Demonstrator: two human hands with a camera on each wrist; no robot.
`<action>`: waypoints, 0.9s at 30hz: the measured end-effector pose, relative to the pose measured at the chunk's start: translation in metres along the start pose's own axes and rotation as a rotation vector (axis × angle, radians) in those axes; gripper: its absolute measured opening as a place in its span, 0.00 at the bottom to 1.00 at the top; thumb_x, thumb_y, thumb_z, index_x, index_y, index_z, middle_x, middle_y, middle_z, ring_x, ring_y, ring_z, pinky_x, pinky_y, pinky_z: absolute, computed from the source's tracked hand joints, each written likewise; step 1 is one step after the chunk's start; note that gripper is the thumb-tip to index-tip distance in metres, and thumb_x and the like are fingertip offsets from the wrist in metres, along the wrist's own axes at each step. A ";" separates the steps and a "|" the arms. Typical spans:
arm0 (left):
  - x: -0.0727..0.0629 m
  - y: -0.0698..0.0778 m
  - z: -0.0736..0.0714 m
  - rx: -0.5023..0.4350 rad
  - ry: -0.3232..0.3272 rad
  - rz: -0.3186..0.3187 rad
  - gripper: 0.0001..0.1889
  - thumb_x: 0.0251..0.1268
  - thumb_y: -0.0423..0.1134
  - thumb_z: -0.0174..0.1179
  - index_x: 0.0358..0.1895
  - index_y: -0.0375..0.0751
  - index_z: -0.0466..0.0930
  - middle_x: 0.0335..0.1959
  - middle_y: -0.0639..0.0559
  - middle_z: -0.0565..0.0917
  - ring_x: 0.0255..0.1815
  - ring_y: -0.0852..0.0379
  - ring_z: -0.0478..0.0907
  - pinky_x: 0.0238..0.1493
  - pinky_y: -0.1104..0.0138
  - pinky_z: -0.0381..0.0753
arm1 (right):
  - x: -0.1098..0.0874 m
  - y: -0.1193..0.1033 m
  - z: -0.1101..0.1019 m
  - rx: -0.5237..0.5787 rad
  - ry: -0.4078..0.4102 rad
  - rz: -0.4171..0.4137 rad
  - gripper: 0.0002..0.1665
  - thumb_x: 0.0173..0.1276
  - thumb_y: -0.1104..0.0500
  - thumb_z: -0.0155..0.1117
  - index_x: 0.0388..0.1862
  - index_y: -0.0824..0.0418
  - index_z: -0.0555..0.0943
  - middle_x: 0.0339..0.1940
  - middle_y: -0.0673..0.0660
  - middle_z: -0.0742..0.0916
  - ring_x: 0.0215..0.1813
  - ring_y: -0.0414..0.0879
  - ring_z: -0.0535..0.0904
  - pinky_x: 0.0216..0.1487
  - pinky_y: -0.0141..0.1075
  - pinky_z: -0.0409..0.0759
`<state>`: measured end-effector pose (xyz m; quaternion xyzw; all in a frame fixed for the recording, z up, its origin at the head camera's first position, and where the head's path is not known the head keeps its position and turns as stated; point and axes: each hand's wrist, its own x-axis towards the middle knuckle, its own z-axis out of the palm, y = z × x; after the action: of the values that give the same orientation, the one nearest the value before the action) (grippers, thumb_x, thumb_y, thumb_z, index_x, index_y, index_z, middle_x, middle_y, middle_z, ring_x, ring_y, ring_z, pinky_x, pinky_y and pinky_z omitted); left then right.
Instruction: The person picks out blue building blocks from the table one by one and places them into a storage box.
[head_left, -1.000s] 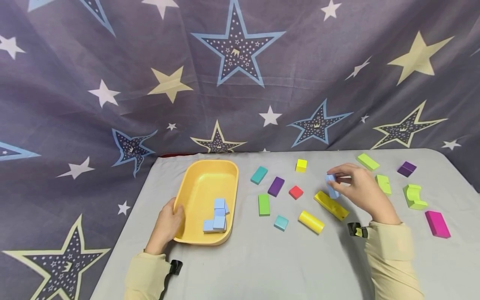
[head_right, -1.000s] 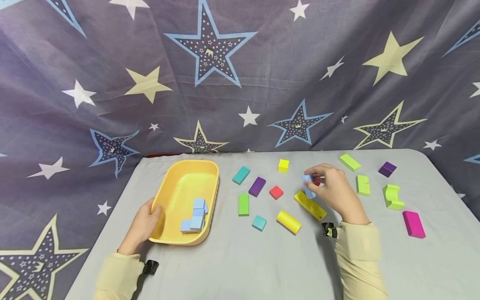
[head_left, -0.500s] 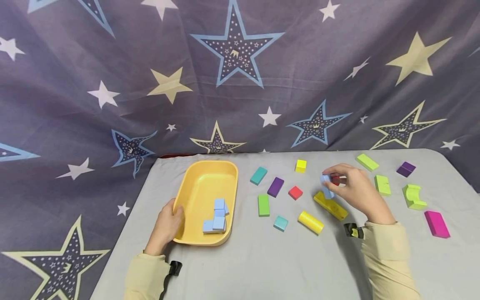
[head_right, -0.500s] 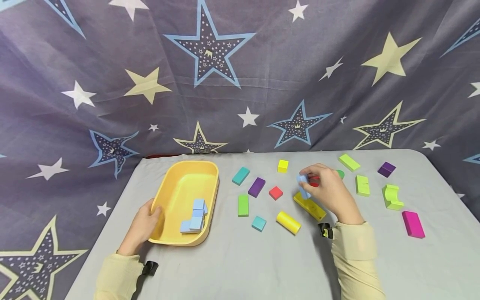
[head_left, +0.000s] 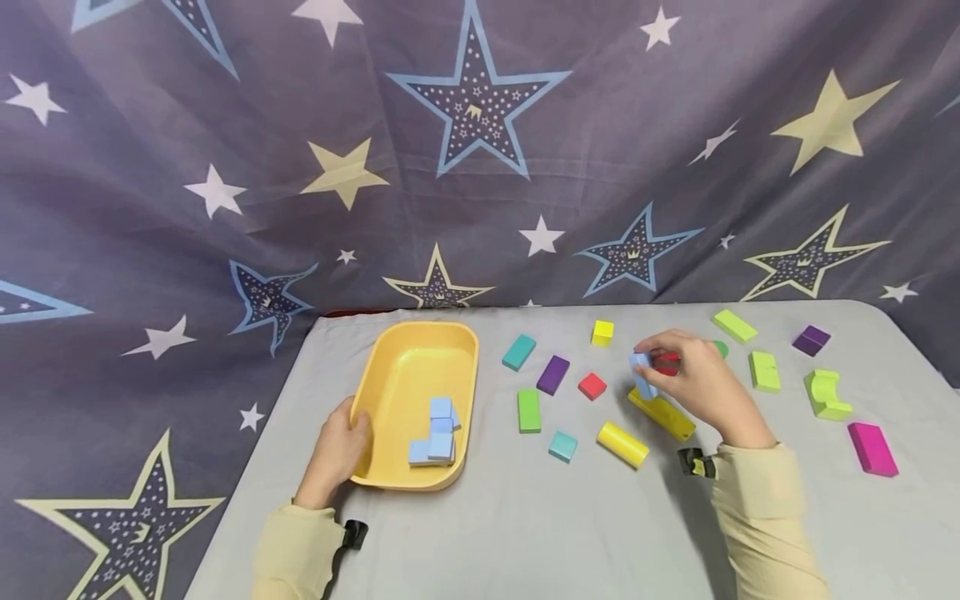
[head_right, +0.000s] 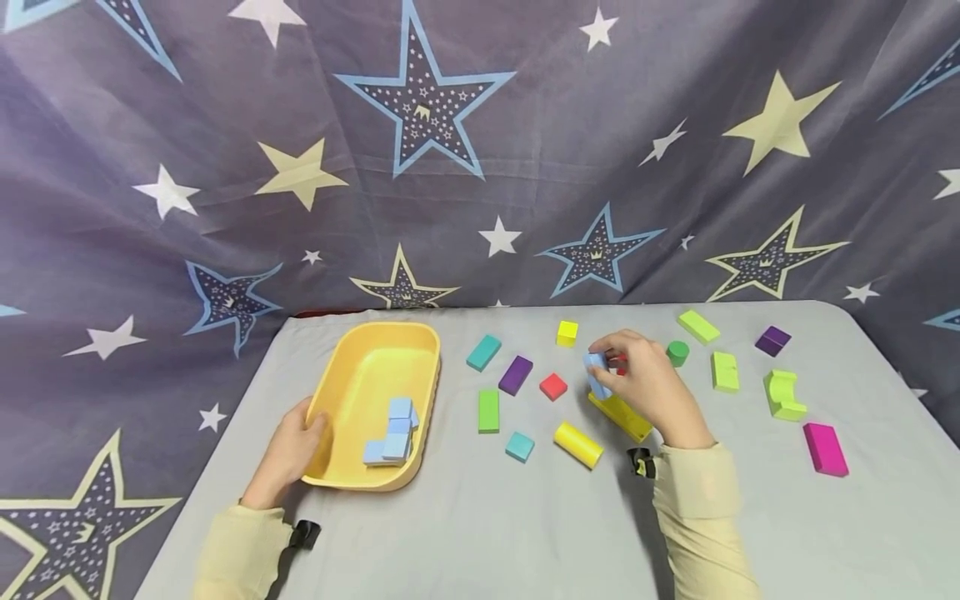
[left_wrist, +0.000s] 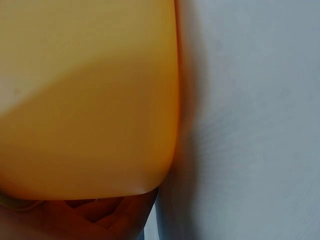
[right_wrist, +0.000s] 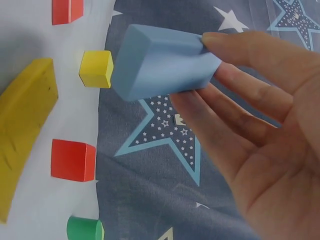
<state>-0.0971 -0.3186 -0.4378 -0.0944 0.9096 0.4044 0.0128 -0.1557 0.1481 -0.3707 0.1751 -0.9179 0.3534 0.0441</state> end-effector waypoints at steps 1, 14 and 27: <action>0.001 -0.001 0.001 0.000 -0.002 0.000 0.22 0.78 0.34 0.40 0.69 0.26 0.65 0.55 0.28 0.78 0.47 0.42 0.78 0.47 0.53 0.78 | 0.000 -0.001 0.001 0.000 -0.002 0.002 0.13 0.62 0.67 0.71 0.46 0.68 0.84 0.47 0.65 0.85 0.46 0.58 0.85 0.48 0.52 0.83; 0.001 -0.001 0.001 0.002 0.019 0.006 0.21 0.78 0.35 0.41 0.67 0.27 0.67 0.55 0.29 0.79 0.48 0.42 0.79 0.49 0.51 0.78 | 0.009 -0.018 0.014 0.064 -0.028 -0.002 0.12 0.63 0.68 0.69 0.47 0.68 0.84 0.48 0.64 0.85 0.48 0.60 0.86 0.51 0.52 0.82; 0.000 -0.002 0.001 -0.008 0.017 0.003 0.21 0.78 0.34 0.40 0.68 0.27 0.66 0.56 0.28 0.79 0.49 0.41 0.79 0.51 0.49 0.78 | 0.013 -0.027 0.025 0.108 -0.028 -0.038 0.12 0.62 0.70 0.69 0.46 0.70 0.84 0.46 0.64 0.85 0.47 0.59 0.86 0.52 0.50 0.82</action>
<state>-0.0968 -0.3188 -0.4397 -0.0965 0.9082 0.4072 0.0040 -0.1575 0.1096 -0.3696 0.1996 -0.8944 0.3993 0.0285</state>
